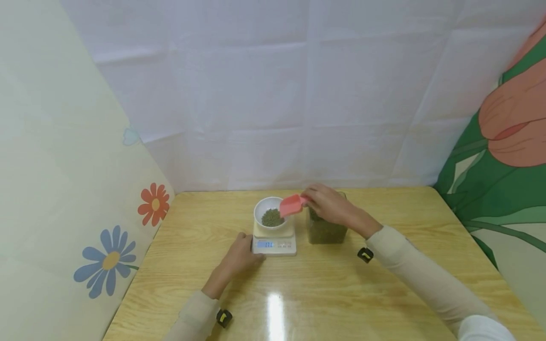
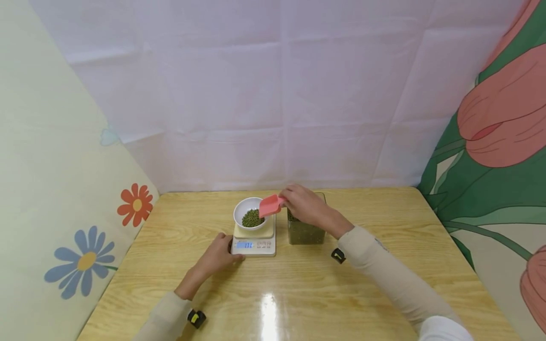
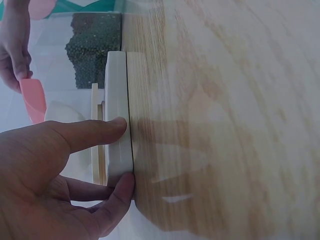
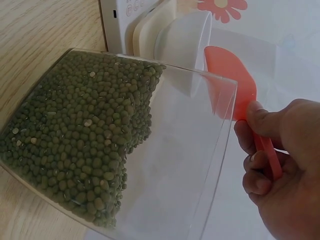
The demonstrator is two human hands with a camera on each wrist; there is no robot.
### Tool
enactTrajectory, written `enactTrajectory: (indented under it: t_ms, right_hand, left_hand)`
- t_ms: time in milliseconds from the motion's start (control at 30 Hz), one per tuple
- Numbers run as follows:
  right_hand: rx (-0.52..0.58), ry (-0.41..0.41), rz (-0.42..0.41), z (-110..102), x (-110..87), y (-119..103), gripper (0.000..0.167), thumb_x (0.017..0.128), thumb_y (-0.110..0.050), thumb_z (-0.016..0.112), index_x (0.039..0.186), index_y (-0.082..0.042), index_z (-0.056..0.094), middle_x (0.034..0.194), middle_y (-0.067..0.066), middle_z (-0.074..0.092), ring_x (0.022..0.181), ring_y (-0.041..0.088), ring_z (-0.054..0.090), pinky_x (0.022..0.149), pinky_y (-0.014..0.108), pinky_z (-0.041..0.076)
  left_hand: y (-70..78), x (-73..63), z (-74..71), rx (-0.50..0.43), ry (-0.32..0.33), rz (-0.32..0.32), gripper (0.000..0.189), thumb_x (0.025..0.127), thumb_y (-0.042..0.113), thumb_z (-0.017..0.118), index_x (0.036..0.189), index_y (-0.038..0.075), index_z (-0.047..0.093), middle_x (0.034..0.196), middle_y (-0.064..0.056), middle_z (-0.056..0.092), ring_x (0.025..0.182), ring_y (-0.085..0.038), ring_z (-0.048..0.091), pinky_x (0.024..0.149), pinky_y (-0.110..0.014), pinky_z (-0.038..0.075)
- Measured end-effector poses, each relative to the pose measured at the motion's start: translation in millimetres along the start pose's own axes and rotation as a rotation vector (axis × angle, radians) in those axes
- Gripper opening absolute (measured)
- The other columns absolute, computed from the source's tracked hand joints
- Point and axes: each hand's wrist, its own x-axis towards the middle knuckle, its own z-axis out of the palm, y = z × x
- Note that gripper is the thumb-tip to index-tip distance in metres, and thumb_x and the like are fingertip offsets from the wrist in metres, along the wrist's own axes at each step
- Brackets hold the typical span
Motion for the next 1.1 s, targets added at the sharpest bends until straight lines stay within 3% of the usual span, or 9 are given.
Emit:
enactTrajectory:
  t_ms: [1100]
  right_hand:
    - [-0.092, 0.063, 0.033, -18, -22.3, 9, 0.025, 0.100, -0.012, 0.072, 0.120, 0.003, 0.073, 0.117, 0.018, 0.075, 0.114, 0.037, 0.069, 0.102, 0.052, 0.058]
  left_hand:
    - [-2.1, 1.5, 1.2, -0.019, -0.004, -0.007, 0.057, 0.082, 0.017, 0.090, 0.130, -0.004, 0.067, 0.110, -0.013, 0.056, 0.092, -0.022, 0.053, 0.085, -0.042, 0.058]
